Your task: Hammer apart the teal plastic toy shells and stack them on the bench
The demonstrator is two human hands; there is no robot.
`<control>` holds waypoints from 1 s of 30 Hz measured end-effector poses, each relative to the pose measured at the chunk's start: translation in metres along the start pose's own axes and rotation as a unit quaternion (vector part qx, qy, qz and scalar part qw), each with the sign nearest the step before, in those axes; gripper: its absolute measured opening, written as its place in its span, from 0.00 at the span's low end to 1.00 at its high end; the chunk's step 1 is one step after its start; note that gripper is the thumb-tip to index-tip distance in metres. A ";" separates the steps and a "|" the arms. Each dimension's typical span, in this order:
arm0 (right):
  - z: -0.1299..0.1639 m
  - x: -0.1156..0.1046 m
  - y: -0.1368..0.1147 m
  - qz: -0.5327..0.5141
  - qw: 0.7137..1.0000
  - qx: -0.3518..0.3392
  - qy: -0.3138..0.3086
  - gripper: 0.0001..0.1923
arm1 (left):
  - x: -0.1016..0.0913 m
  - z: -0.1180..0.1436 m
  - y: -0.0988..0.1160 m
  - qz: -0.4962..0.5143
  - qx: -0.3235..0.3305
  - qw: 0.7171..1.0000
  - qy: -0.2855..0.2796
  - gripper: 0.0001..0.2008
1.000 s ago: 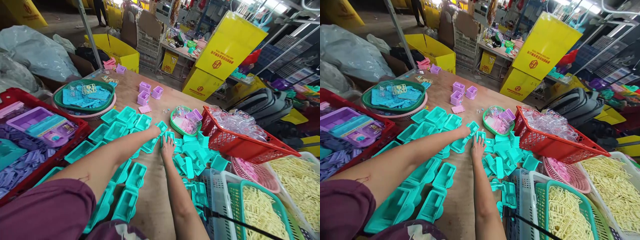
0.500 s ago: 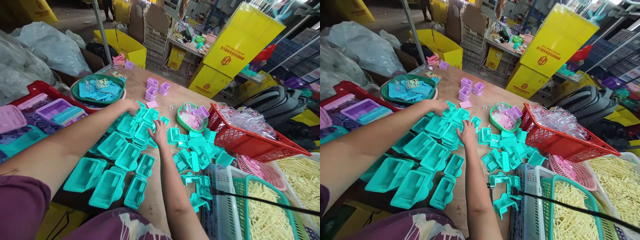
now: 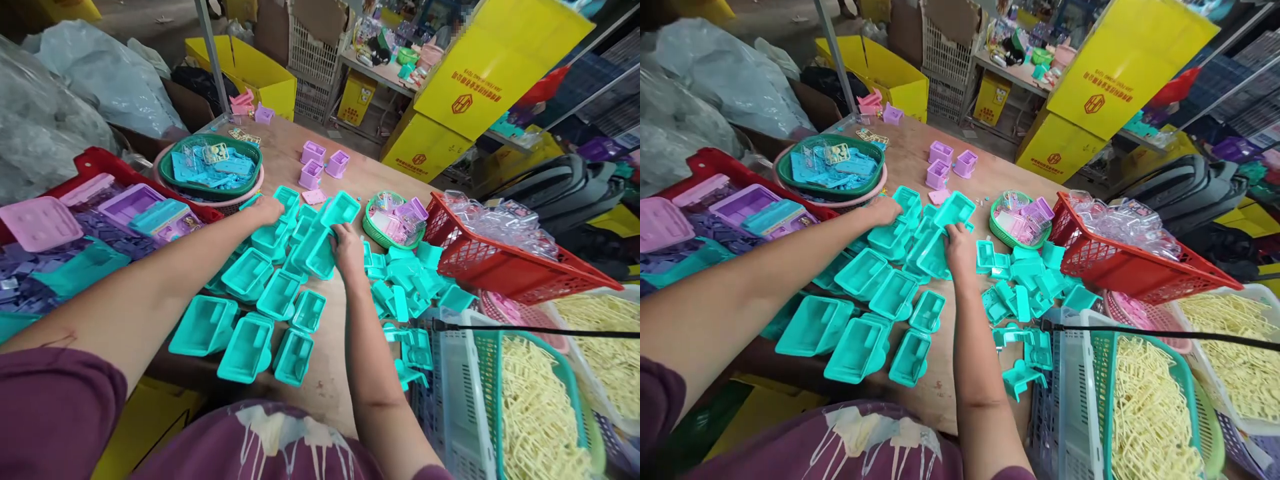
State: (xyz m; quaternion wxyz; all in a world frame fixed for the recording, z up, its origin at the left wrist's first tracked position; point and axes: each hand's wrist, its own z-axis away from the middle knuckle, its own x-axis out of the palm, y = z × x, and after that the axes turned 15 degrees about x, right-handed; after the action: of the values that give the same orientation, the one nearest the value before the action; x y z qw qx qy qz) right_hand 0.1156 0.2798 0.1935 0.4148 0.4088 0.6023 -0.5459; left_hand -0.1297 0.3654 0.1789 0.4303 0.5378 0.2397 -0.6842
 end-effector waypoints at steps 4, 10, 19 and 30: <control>0.079 -0.022 0.054 -0.023 0.999 0.010 0.031 0.14 | -0.018 0.015 0.012 -0.048 -0.027 0.998 -0.015 0.16; 0.215 -0.013 0.110 0.083 0.983 0.088 -0.139 0.16 | -0.063 0.028 0.029 -0.098 -0.005 0.995 0.004 0.19; 0.255 0.031 0.090 0.123 0.963 0.107 -0.214 0.14 | -0.131 0.048 0.090 -0.129 0.055 0.982 0.125 0.17; -0.011 0.045 0.042 0.130 0.975 0.114 -0.138 0.36 | -0.158 0.074 0.084 -0.139 -0.011 0.969 0.202 0.16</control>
State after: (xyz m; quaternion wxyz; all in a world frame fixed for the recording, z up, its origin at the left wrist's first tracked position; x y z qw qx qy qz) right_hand 0.1399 0.2953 0.1380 0.5118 0.4487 0.4151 -0.6037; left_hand -0.0897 0.3160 0.3617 0.2797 0.6216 0.4012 -0.6119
